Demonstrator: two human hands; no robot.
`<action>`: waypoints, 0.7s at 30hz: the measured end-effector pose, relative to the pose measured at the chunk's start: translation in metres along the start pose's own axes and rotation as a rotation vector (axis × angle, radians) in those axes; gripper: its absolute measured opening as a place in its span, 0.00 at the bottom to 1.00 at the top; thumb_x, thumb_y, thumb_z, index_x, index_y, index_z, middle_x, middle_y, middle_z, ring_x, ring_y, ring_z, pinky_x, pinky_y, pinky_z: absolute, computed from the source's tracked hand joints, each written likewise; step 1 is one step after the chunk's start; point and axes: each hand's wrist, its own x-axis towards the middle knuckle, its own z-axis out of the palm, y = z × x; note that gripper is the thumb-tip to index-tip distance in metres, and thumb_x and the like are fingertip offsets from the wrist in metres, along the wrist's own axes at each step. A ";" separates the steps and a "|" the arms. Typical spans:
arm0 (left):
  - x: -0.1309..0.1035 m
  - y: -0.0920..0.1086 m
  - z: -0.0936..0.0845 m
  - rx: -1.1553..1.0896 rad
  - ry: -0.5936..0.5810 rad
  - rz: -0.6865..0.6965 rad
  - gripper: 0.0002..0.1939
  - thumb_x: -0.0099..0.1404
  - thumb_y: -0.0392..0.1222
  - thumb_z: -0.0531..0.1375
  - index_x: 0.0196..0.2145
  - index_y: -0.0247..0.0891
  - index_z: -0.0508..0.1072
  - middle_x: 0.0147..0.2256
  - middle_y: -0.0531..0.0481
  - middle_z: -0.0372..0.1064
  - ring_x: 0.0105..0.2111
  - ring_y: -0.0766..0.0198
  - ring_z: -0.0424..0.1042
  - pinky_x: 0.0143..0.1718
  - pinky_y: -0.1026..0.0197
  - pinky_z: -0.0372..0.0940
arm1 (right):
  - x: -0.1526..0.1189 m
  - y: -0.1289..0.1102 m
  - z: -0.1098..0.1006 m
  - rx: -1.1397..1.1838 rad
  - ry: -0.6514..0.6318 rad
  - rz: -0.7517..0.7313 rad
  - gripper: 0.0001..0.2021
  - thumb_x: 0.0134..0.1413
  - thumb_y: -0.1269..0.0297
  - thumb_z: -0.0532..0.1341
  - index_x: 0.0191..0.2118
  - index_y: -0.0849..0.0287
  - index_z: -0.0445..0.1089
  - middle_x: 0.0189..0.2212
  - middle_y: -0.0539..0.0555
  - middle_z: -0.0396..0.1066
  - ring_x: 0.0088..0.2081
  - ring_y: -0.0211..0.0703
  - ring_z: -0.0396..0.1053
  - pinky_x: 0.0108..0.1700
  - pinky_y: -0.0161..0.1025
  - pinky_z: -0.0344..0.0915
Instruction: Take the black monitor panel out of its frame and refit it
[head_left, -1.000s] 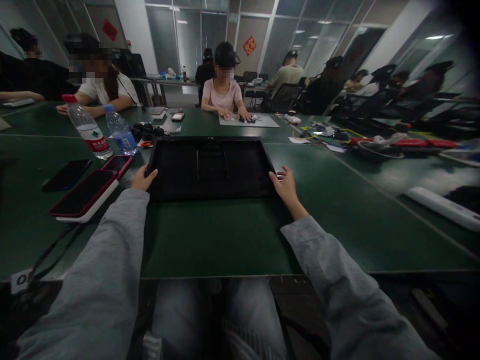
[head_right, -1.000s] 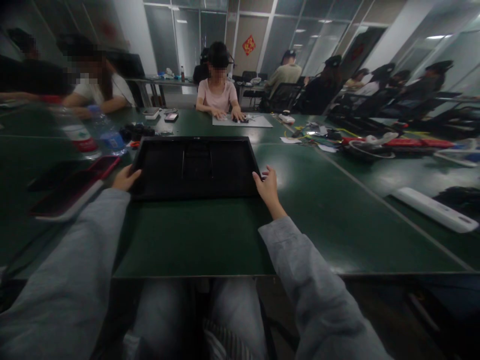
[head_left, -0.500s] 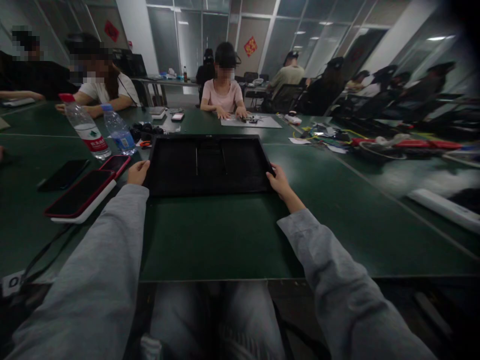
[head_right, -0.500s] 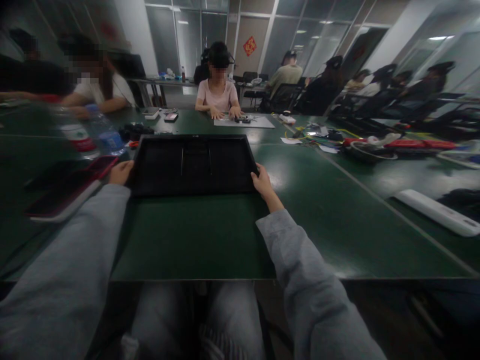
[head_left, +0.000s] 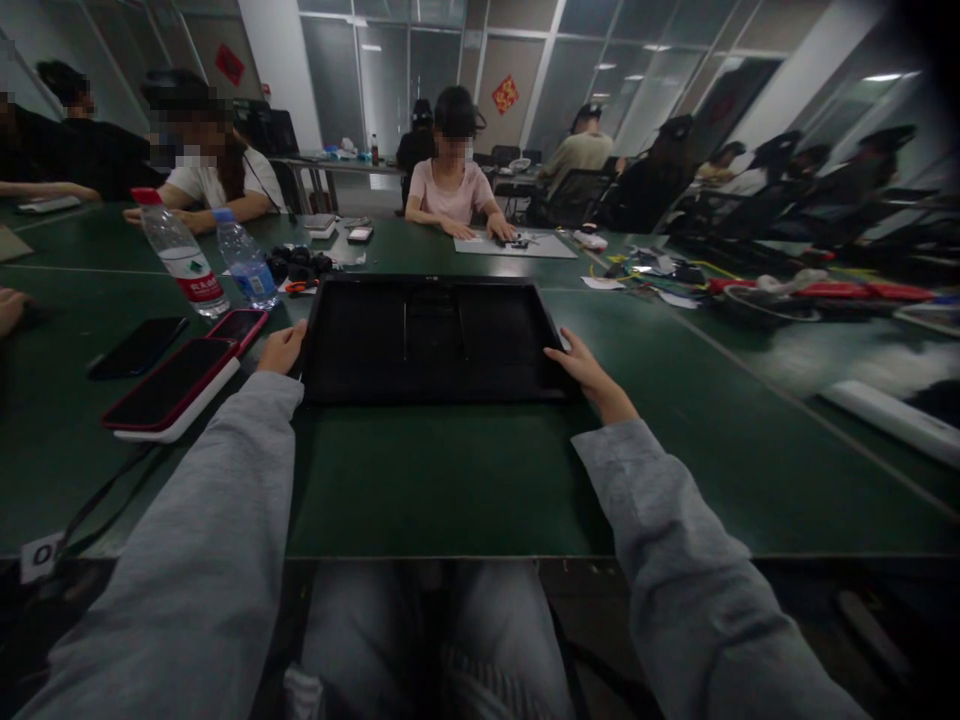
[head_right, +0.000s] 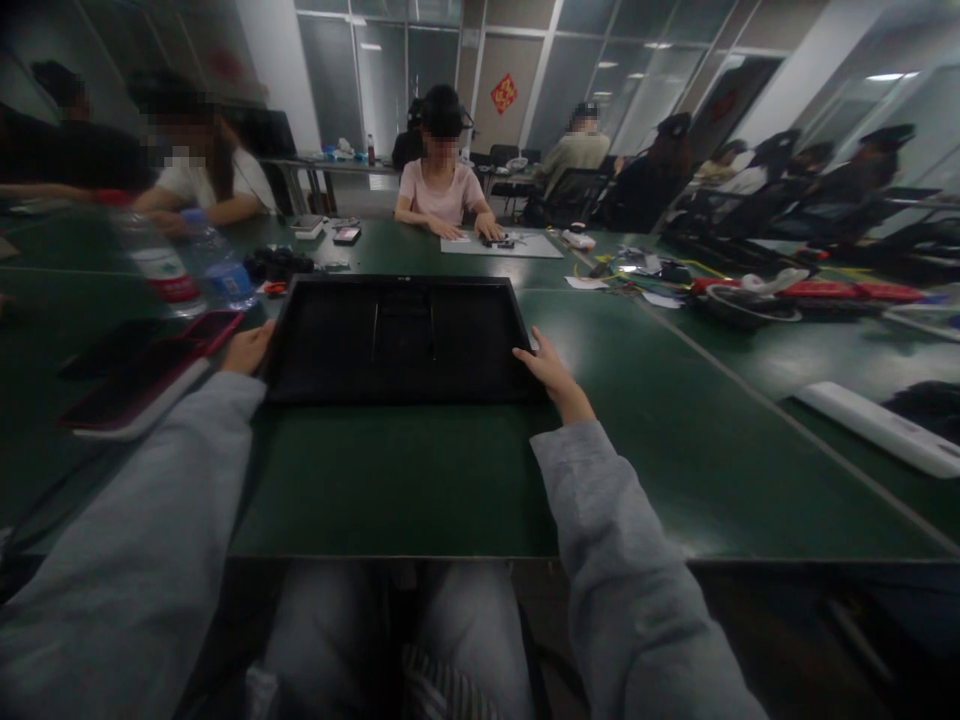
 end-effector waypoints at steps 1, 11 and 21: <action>0.000 0.000 0.000 0.033 -0.002 -0.002 0.24 0.71 0.59 0.53 0.26 0.39 0.72 0.25 0.48 0.69 0.37 0.54 0.70 0.38 0.59 0.63 | 0.002 0.000 0.001 0.006 0.032 -0.021 0.51 0.51 0.61 0.69 0.78 0.59 0.46 0.57 0.65 0.75 0.51 0.58 0.78 0.55 0.59 0.76; -0.007 -0.012 -0.007 0.337 0.010 0.026 0.19 0.66 0.57 0.57 0.24 0.43 0.73 0.30 0.42 0.75 0.38 0.49 0.72 0.37 0.56 0.59 | 0.001 0.006 0.003 0.068 0.092 -0.170 0.49 0.40 0.48 0.74 0.69 0.57 0.64 0.43 0.59 0.80 0.46 0.58 0.78 0.54 0.65 0.75; -0.004 -0.031 -0.020 0.281 0.051 0.026 0.20 0.61 0.44 0.61 0.20 0.44 0.53 0.22 0.53 0.55 0.28 0.59 0.57 0.33 0.56 0.48 | -0.002 0.015 -0.032 -0.070 0.661 -0.145 0.36 0.48 0.62 0.65 0.65 0.66 0.63 0.62 0.69 0.68 0.63 0.58 0.69 0.68 0.62 0.61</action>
